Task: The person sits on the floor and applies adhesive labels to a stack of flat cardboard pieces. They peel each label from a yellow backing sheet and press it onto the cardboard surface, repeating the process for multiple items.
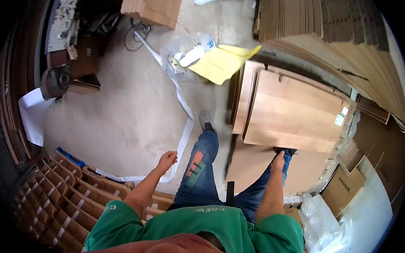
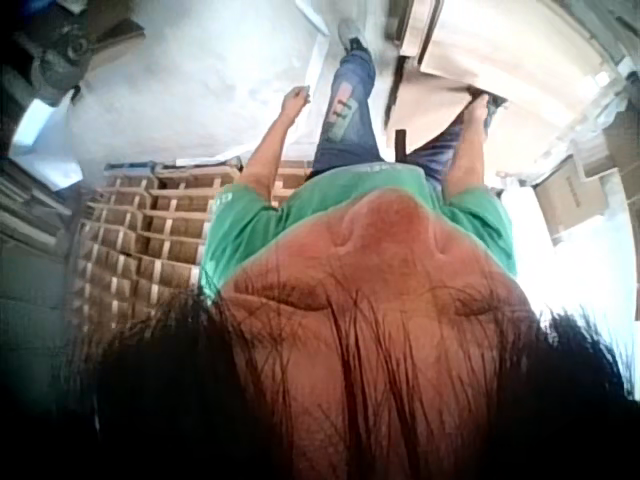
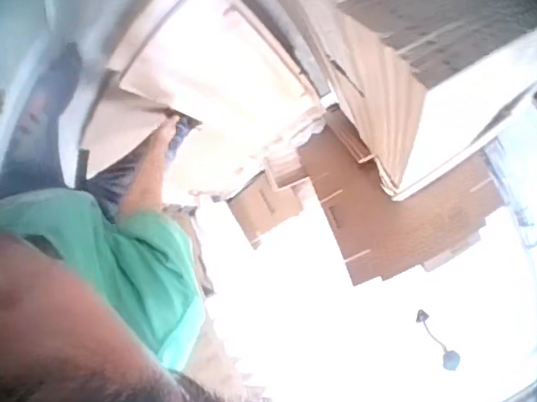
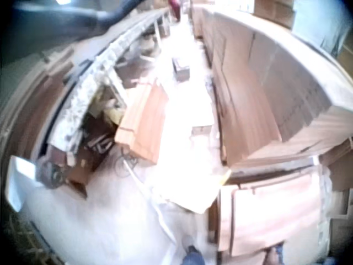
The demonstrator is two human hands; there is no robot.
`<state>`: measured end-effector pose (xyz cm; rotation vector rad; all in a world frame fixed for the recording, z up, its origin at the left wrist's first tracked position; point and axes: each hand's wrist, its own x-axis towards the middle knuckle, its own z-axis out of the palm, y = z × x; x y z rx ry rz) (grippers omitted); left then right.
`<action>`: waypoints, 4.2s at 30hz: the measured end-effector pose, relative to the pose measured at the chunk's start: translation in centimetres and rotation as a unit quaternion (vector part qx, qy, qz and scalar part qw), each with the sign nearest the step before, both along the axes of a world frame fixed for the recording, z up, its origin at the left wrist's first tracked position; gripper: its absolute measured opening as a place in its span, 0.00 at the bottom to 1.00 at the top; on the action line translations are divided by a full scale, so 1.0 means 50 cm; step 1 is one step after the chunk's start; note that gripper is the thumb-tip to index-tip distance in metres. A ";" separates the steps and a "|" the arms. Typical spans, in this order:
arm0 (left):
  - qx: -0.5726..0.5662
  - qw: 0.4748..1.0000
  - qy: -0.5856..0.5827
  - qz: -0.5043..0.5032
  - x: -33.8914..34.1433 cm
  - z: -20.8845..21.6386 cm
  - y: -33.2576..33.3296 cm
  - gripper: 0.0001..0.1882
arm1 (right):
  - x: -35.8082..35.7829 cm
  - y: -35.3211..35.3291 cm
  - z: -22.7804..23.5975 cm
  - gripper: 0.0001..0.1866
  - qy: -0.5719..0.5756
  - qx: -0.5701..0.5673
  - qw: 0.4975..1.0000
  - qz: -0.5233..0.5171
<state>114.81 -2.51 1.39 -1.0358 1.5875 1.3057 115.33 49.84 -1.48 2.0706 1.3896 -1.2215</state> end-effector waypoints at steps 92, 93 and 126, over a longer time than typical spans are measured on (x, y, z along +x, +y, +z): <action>-0.273 0.870 0.333 -0.239 -1.749 -0.122 0.001 0.15 | -2.626 -0.500 -0.492 0.13 -0.081 0.041 0.378 0.922; -0.271 0.864 0.347 -0.243 -1.763 -0.156 -0.004 0.15 | -2.625 -0.492 -0.534 0.15 -0.053 0.037 0.339 0.938; -0.655 0.710 0.229 0.116 -1.774 -0.190 0.209 0.05 | -2.633 -0.334 -0.896 0.13 0.166 0.117 -0.039 0.978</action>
